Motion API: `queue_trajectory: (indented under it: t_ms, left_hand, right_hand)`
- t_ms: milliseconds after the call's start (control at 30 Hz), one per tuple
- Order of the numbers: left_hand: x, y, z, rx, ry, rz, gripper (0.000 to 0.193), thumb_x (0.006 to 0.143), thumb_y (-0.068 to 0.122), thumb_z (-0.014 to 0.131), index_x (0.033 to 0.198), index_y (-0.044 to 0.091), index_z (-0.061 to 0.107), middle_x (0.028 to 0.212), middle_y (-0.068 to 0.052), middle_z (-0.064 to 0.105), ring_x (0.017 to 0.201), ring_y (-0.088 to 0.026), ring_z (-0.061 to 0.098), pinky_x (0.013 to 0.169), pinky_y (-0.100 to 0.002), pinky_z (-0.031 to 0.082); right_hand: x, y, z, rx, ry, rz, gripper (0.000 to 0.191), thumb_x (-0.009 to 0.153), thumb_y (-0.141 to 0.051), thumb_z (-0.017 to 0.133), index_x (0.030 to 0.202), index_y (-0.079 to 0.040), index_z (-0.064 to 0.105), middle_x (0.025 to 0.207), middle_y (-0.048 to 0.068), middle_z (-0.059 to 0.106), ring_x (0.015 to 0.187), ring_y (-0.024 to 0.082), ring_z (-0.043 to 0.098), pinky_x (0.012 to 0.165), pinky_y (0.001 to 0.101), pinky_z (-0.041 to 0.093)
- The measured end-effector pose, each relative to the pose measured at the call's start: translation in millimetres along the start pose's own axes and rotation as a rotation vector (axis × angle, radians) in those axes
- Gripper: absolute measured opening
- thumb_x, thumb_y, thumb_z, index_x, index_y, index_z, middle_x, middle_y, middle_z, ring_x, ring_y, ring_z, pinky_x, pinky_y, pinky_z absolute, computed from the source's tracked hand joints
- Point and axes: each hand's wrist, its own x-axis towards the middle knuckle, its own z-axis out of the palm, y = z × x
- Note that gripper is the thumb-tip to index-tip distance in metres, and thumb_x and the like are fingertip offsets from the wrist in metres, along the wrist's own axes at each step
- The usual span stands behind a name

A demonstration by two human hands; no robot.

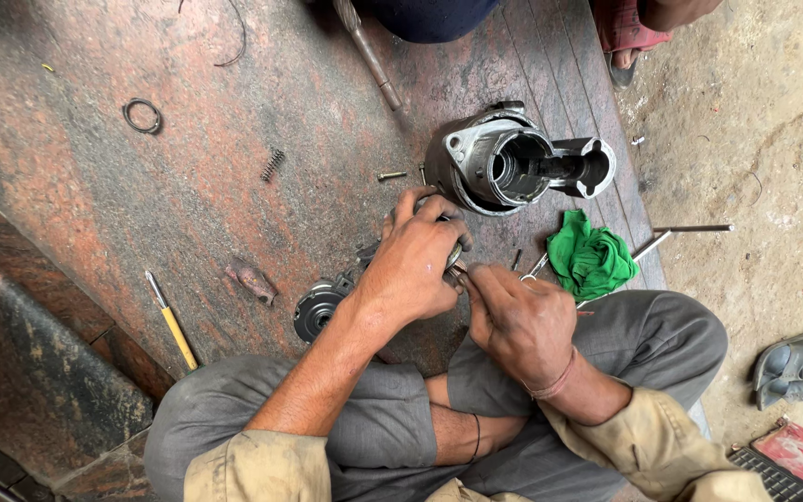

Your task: The person sits on the ground and works on a disassembled starter motor, using a screwdriver to work on the solenoid and brush assembly while holding the component. They handle the drive gear, housing, armature and small screws, and at times reach for a green cloth beside them. Another person sits nearby observing.

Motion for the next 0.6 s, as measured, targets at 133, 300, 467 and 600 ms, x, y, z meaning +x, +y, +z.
queue_trajectory:
  t_ms: [133, 300, 467, 600]
  left_hand:
    - [1.3, 1.7, -2.8, -0.006, -0.018, -0.033, 0.045, 0.056, 0.005, 0.083, 0.1, 0.007, 0.072, 0.129, -0.01, 0.058, 0.143, -0.039, 0.033, 0.106, -0.077, 0.032]
    - [2.7, 2.1, -3.4, -0.006, -0.05, -0.043, 0.048, 0.055, 0.008, 0.086, 0.101, 0.006, 0.071, 0.128, -0.012, 0.056, 0.143, -0.04, 0.03, 0.105, -0.082, 0.027]
    - [2.9, -2.4, 0.9, 0.002, -0.058, -0.046, 0.047, 0.055, 0.005, 0.084, 0.101, 0.006, 0.071, 0.128, -0.012, 0.056, 0.143, -0.039, 0.031, 0.106, -0.079, 0.029]
    - [2.7, -5.5, 6.4, 0.003, 0.007, 0.024, 0.046, 0.053, 0.003, 0.08, 0.097, 0.006, 0.071, 0.126, -0.013, 0.057, 0.141, -0.041, 0.034, 0.108, -0.065, 0.04]
  right_hand:
    - [-1.1, -3.3, -10.0, -0.087, -0.097, -0.007, 0.012, 0.087, -0.016, 0.071, 0.095, -0.011, 0.065, 0.078, 0.004, 0.064, 0.057, 0.026, 0.065, 0.051, 0.0389, 0.048]
    - [0.3, -6.0, -14.2, -0.118, -0.133, -0.004, 0.01, 0.087, -0.016, 0.069, 0.093, -0.012, 0.063, 0.079, 0.004, 0.063, 0.06, 0.027, 0.065, 0.054, 0.0389, 0.049]
    - [-3.9, -4.1, -12.9, -0.141, -0.111, -0.019, 0.011, 0.085, -0.015, 0.07, 0.093, -0.012, 0.064, 0.077, 0.004, 0.063, 0.058, 0.026, 0.064, 0.052, 0.0387, 0.049]
    - [-6.1, -2.3, -3.5, -0.084, -0.046, -0.015, 0.01, 0.088, -0.015, 0.071, 0.09, -0.012, 0.062, 0.074, 0.004, 0.06, 0.057, 0.025, 0.063, 0.052, 0.0391, 0.047]
